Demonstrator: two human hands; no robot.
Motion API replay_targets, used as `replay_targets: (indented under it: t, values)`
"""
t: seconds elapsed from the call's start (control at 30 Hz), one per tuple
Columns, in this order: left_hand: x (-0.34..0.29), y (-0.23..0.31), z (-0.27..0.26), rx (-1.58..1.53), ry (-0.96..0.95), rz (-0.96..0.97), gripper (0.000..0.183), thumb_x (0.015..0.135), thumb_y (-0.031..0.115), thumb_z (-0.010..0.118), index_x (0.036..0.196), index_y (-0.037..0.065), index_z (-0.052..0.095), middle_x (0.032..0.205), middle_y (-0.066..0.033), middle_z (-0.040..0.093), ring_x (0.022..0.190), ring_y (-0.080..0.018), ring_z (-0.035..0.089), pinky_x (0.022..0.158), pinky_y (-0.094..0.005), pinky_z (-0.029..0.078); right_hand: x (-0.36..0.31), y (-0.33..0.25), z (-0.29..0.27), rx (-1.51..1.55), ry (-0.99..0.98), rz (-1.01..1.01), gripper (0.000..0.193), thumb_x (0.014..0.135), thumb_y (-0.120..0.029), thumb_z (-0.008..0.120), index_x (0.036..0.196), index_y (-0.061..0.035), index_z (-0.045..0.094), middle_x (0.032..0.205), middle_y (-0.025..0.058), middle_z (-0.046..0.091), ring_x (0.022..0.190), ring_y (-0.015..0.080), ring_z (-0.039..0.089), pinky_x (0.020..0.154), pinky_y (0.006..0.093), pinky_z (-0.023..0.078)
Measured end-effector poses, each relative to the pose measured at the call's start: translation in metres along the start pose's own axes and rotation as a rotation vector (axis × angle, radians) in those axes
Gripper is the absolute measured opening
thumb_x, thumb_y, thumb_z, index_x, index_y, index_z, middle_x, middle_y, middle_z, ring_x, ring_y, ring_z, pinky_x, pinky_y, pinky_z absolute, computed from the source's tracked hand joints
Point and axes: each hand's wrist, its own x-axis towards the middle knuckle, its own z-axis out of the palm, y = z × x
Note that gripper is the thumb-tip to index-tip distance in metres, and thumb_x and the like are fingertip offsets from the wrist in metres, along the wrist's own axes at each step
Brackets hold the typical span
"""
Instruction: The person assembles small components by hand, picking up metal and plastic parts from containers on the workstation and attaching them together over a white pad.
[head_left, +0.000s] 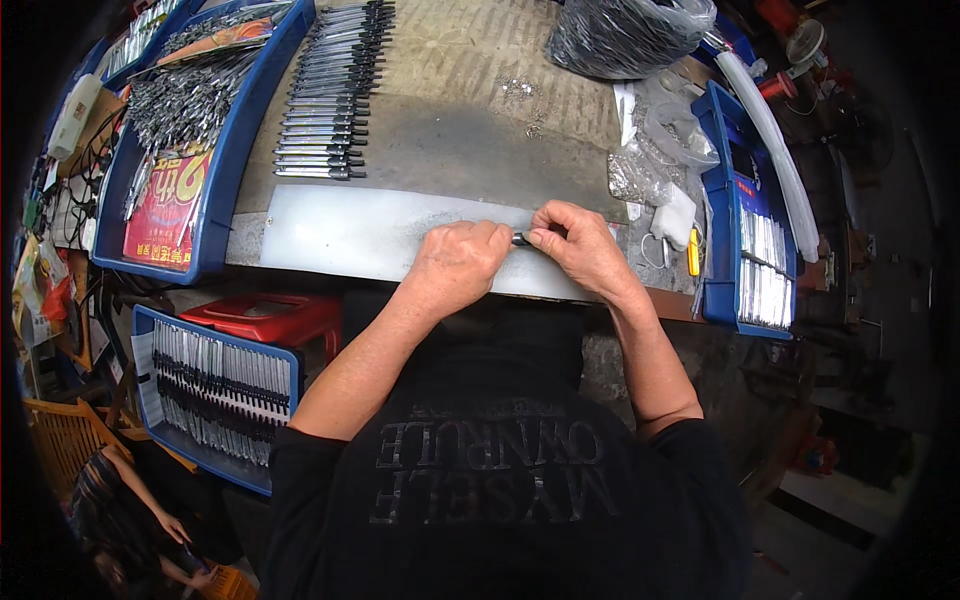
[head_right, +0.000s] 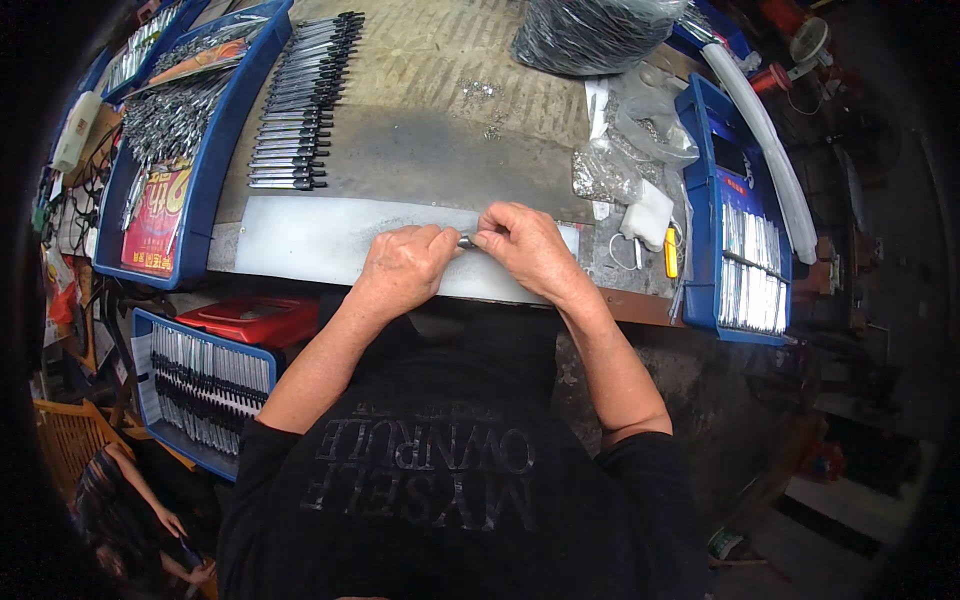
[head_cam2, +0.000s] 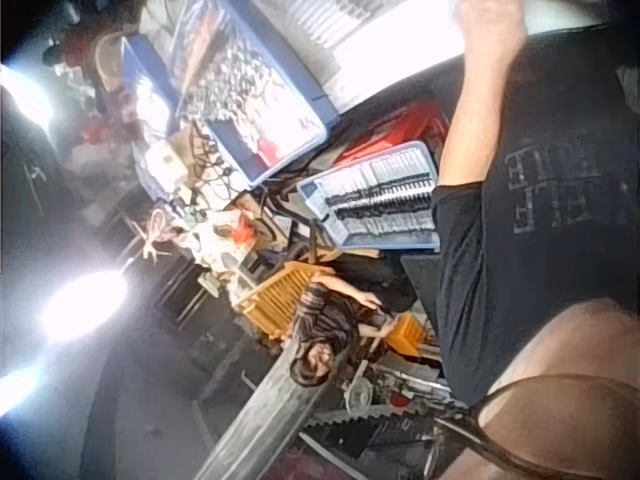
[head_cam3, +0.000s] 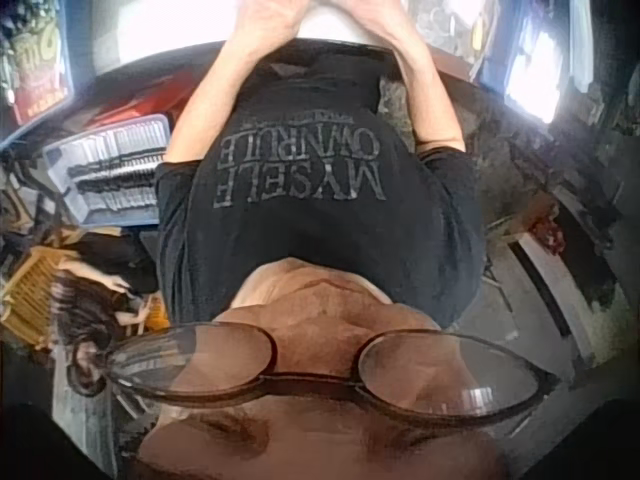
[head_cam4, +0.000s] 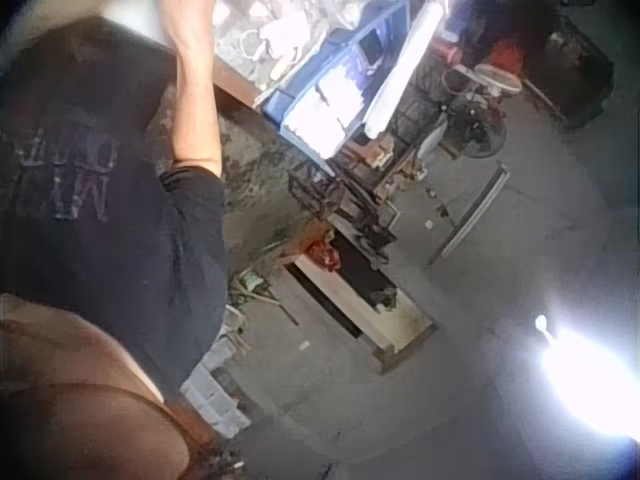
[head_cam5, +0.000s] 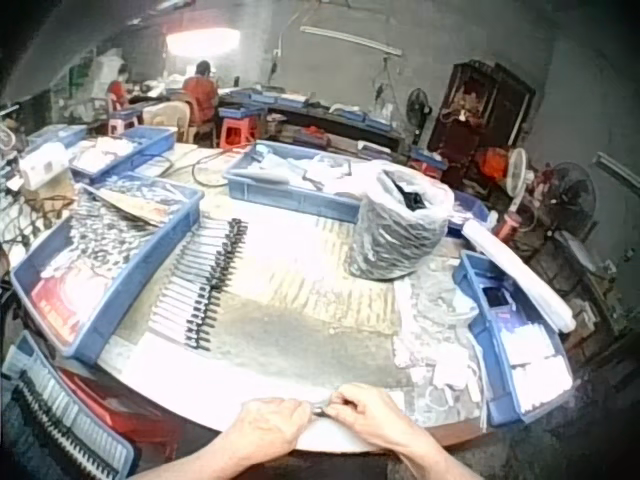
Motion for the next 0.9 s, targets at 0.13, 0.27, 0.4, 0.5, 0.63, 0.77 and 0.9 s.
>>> replay_targets:
  t: [0.13, 0.27, 0.4, 0.5, 0.63, 0.77, 0.9]
  values:
    - [0.002, 0.001, -0.001, -0.054, 0.014, -0.041, 0.014, 0.075, 0.015, 0.06, 0.075, 0.005, 0.051, 0.059, -0.0068, 0.052, 0.053, -0.0232, 0.057, 0.046, -0.0348, 0.044, 0.002, 0.004, -0.003, 0.028, -0.016, 0.049, 0.019, 0.079, -0.017, 0.059, 0.077, 0.0019, 0.055, 0.069, 0.0127, 0.057, 0.063, 0.0221, 0.054, 0.059, 0.0341, 0.042]
    - [0.003, 0.0, -0.002, -0.058, 0.008, -0.047, 0.015, 0.075, 0.016, 0.061, 0.074, 0.005, 0.051, 0.058, -0.0071, 0.052, 0.052, -0.0234, 0.056, 0.046, -0.035, 0.044, 0.001, 0.003, 0.0, 0.023, -0.003, 0.009, 0.022, 0.081, -0.02, 0.057, 0.08, 0.002, 0.059, 0.068, 0.0148, 0.059, 0.06, 0.0196, 0.055, 0.057, 0.0331, 0.043]
    - [0.002, -0.001, 0.0, -0.085, 0.024, -0.043, 0.015, 0.075, 0.016, 0.061, 0.072, 0.005, 0.05, 0.057, -0.0071, 0.051, 0.051, -0.0233, 0.056, 0.045, -0.0346, 0.044, 0.003, -0.001, 0.003, -0.014, -0.071, 0.058, 0.023, 0.082, -0.019, 0.058, 0.083, 0.0034, 0.062, 0.069, 0.0115, 0.06, 0.063, 0.0138, 0.055, 0.057, 0.0293, 0.043]
    - [0.002, -0.001, -0.003, -0.088, 0.02, -0.036, 0.015, 0.075, 0.015, 0.06, 0.072, 0.005, 0.05, 0.057, -0.007, 0.051, 0.051, -0.023, 0.056, 0.045, -0.0344, 0.044, 0.005, 0.001, 0.005, 0.034, -0.074, 0.052, 0.022, 0.081, -0.018, 0.059, 0.083, 0.0027, 0.063, 0.071, 0.0131, 0.061, 0.064, 0.0172, 0.058, 0.058, 0.0302, 0.044]
    - [0.003, 0.002, -0.007, -0.067, -0.03, -0.047, 0.012, 0.074, 0.012, 0.058, 0.068, 0.006, 0.05, 0.06, -0.0071, 0.053, 0.056, -0.0237, 0.058, 0.049, -0.0346, 0.046, 0.002, 0.007, 0.011, -0.006, 0.006, -0.048, 0.021, 0.081, -0.018, 0.059, 0.083, 0.0022, 0.063, 0.07, 0.0133, 0.06, 0.062, 0.0198, 0.057, 0.057, 0.0304, 0.044]
    - [0.002, 0.002, -0.005, -0.059, -0.055, -0.067, 0.012, 0.074, 0.012, 0.058, 0.068, 0.006, 0.05, 0.06, -0.0068, 0.053, 0.056, -0.0234, 0.058, 0.049, -0.0344, 0.046, 0.001, 0.006, 0.017, -0.116, 0.079, -0.106, 0.023, 0.081, -0.019, 0.059, 0.078, 0.0032, 0.061, 0.066, 0.0144, 0.058, 0.057, 0.019, 0.054, 0.053, 0.0321, 0.041]
    - [0.003, 0.0, -0.004, -0.077, 0.011, -0.053, 0.013, 0.075, 0.014, 0.059, 0.07, 0.005, 0.05, 0.058, -0.0062, 0.051, 0.053, -0.0221, 0.056, 0.046, -0.0337, 0.044, 0.001, 0.001, 0.011, -0.064, -0.014, 0.057, 0.027, 0.083, -0.021, 0.058, 0.073, 0.0039, 0.059, 0.057, 0.0131, 0.052, 0.052, 0.0104, 0.044, 0.047, 0.0305, 0.037]
